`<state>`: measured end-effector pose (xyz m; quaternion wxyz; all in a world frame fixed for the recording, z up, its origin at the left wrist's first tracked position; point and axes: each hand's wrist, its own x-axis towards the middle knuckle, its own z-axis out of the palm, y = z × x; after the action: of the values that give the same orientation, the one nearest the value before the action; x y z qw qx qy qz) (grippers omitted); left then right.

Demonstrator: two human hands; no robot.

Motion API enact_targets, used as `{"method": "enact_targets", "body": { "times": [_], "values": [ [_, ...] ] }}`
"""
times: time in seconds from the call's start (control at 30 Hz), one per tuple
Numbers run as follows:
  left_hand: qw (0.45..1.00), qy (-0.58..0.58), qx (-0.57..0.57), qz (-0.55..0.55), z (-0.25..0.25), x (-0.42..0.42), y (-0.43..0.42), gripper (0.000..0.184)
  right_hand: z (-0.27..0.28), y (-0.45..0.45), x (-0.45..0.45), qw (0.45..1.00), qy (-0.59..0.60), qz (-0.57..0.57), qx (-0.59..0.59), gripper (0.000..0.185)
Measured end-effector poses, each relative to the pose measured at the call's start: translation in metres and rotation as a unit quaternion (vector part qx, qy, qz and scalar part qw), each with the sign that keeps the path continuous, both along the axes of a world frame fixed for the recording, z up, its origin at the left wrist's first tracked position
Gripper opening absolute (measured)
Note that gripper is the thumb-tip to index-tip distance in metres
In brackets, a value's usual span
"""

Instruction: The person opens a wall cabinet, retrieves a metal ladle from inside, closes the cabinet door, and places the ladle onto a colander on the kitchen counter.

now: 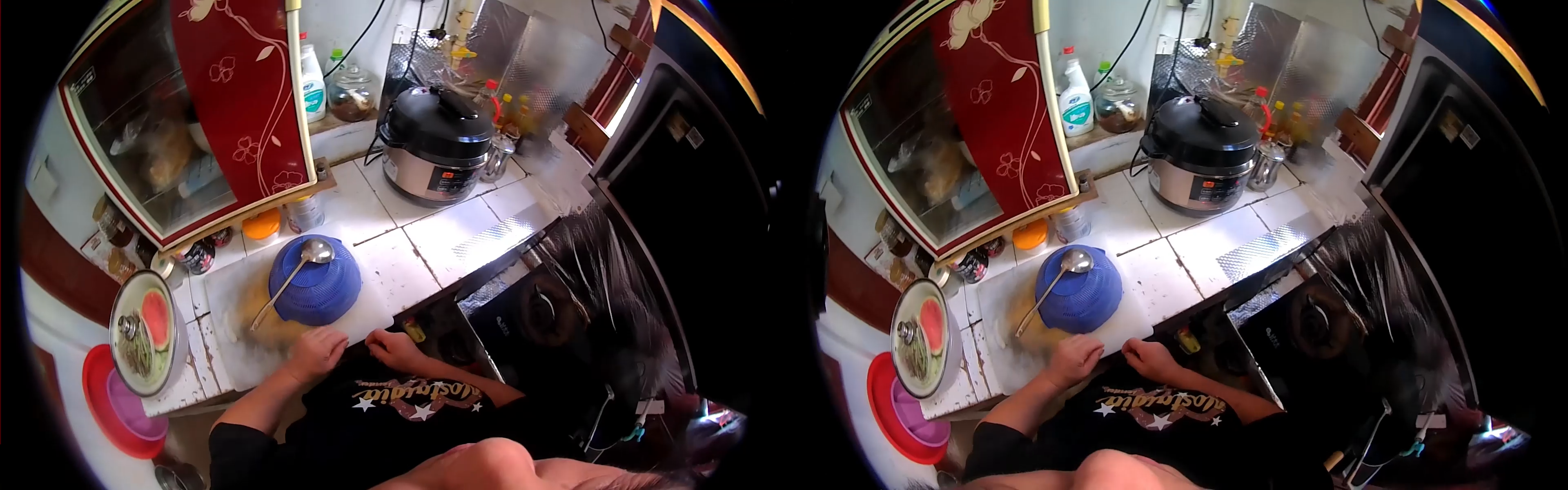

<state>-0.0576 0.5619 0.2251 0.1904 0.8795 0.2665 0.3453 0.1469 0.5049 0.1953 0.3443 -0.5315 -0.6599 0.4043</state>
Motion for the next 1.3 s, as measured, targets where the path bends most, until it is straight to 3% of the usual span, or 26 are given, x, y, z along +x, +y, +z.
{"method": "enact_targets", "body": {
  "times": [0.27, 0.8, 1.17, 1.3],
  "values": [
    [0.993, 0.102, -0.056, -0.011, -0.033, -0.011, -0.006, 0.007, -0.005, -0.002, 0.004, 1.0, -0.003, -0.03, -0.003, 0.015],
    [0.998, 0.068, 0.016, -0.005, -0.028, -0.001, -0.004, 0.008, -0.011, 0.005, 0.002, 0.999, -0.01, -0.027, 0.038, 0.013],
    [0.997, 0.079, -0.001, -0.018, -0.028, -0.039, -0.017, 0.009, -0.018, 0.004, 0.004, 0.994, -0.108, -0.027, -0.023, 0.016],
    [0.969, 0.245, -0.042, -0.005, -0.025, -0.076, -0.038, 0.007, -0.02, 0.005, 0.003, 0.995, -0.094, -0.028, -0.022, 0.015]
  ]
}}
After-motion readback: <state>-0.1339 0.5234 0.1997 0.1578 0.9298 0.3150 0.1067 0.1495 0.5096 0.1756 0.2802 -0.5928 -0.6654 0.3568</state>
